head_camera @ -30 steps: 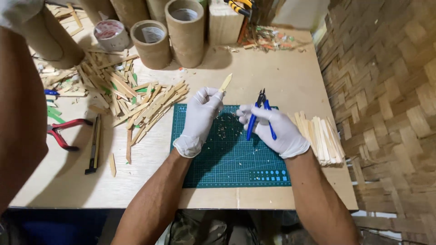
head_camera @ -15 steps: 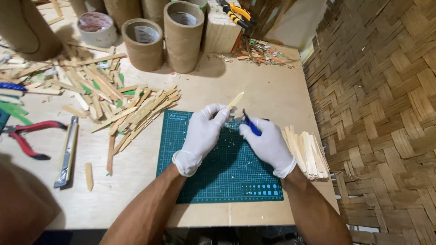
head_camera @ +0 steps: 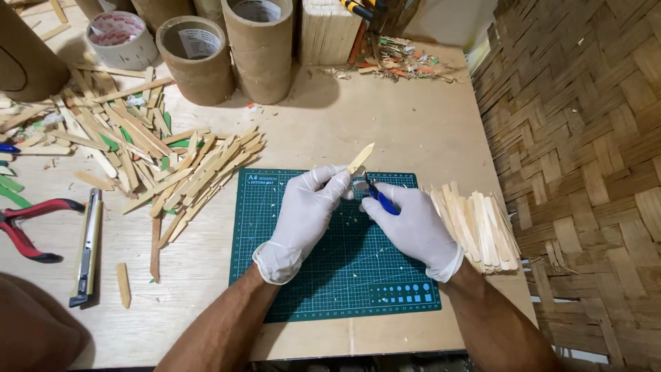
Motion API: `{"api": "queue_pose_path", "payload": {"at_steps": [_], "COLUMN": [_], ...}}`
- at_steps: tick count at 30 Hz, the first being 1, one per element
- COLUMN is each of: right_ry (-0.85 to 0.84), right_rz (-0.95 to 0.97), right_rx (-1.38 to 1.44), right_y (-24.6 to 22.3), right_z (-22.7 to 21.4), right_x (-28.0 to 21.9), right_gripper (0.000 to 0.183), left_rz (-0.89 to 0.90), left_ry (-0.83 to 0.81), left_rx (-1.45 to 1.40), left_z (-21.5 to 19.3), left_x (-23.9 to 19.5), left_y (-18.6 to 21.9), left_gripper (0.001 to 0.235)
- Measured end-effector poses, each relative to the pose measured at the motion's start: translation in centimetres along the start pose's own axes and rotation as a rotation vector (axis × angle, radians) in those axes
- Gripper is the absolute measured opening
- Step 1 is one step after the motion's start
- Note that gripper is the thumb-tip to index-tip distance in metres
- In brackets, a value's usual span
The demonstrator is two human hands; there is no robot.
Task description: Cutting and trimming small wooden sticks using hand pliers on a workshop table
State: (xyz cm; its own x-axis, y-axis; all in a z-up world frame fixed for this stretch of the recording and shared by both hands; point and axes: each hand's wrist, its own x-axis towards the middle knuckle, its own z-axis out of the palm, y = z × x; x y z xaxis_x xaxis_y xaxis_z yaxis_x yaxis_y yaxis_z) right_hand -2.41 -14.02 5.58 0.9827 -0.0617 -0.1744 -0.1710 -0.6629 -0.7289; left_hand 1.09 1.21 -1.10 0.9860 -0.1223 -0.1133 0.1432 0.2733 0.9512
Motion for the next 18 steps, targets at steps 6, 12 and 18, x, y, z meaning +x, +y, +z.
{"api": "queue_pose_path", "payload": {"at_steps": [6,12,18], "right_ry": [0.014,0.006,0.002], "right_rz": [0.008,0.008,0.009], "right_rx": [-0.037,-0.054,-0.047], "right_y": [-0.5,-0.9,-1.3], "right_z": [-0.2,-0.3,-0.2], "right_x": [-0.3,0.1,-0.1], "right_gripper": [0.023,0.023,0.025], "left_rz": [0.037,0.061,0.065], "left_ry": [-0.034,-0.002,0.038], "left_rx": [-0.032,0.060,0.110], "left_z": [0.3,0.3,0.5], "left_x": [-0.7,-0.6,-0.4], "left_y": [1.4,0.9,0.1], "left_gripper": [0.038,0.014,0.015]}}
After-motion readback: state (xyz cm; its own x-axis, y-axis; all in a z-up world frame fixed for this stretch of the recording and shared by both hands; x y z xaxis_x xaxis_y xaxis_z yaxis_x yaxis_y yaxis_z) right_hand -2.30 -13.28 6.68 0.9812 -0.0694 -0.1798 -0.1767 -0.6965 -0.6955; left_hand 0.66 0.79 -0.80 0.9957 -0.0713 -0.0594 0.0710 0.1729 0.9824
